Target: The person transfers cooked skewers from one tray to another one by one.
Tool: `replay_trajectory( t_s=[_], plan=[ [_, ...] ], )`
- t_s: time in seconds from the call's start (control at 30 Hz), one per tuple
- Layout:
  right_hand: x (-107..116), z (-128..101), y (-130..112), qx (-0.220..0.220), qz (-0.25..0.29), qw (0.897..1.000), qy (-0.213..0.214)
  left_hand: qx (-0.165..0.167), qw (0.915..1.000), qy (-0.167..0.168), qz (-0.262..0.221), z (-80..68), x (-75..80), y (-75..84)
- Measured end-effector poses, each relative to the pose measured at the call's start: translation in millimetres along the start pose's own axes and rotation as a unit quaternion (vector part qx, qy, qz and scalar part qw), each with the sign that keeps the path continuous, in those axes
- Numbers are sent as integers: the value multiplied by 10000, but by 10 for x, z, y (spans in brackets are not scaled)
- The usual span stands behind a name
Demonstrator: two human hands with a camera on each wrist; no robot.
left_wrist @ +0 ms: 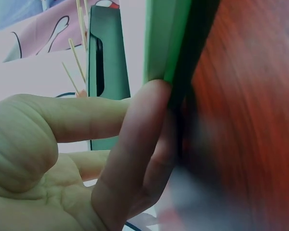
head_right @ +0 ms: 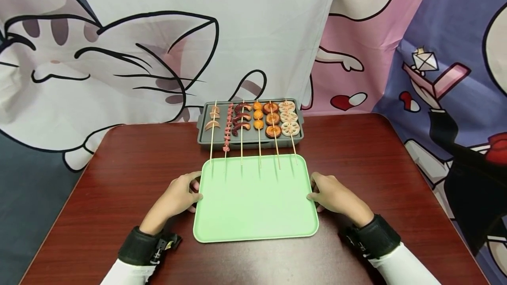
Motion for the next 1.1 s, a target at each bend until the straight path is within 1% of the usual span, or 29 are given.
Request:
replay_trajectory(
  t_s=[0.23, 0.4, 0.53, 0.73, 0.83, 0.97, 1.03, 1.1],
  plan=[
    [-7, 34, -20, -80, 27, 10000, 1, 9, 10000, -27, 51, 47, 36, -25],
    [3, 48, -15, -112, 83, 9999, 15, 48, 9999, -23, -145, 65, 44, -58],
    [10, 57, -12, -43, 97, 9999, 34, 149, 9993, -61, -325, 65, 40, -83],
    [61, 65, -23, 70, -171, 9997, 129, 171, 9990, -43, -409, 58, 39, -102],
    [131, 75, -47, 180, -531, 9977, 380, 183, 9989, -10, -428, 51, 36, -111],
    [269, 101, -98, 403, -895, 9915, 859, 205, 9990, 11, -409, 58, 32, -117],
    [336, 117, -126, 485, -858, 9900, 1006, 212, 9990, 19, -398, 60, 35, -118],
    [391, 132, -154, 552, -710, 9902, 1065, 216, 9990, 26, -388, 57, 38, -120]
  ],
)
Point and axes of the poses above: each hand's wrist, its own z-axis towards the middle knuckle, its own x-axis out of the back of the hand, y = z × x, the point moved 5 cm from there along z, towards the middle knuckle, and after that the axes turned 7 degrees about -x, right-handed, at the moved point
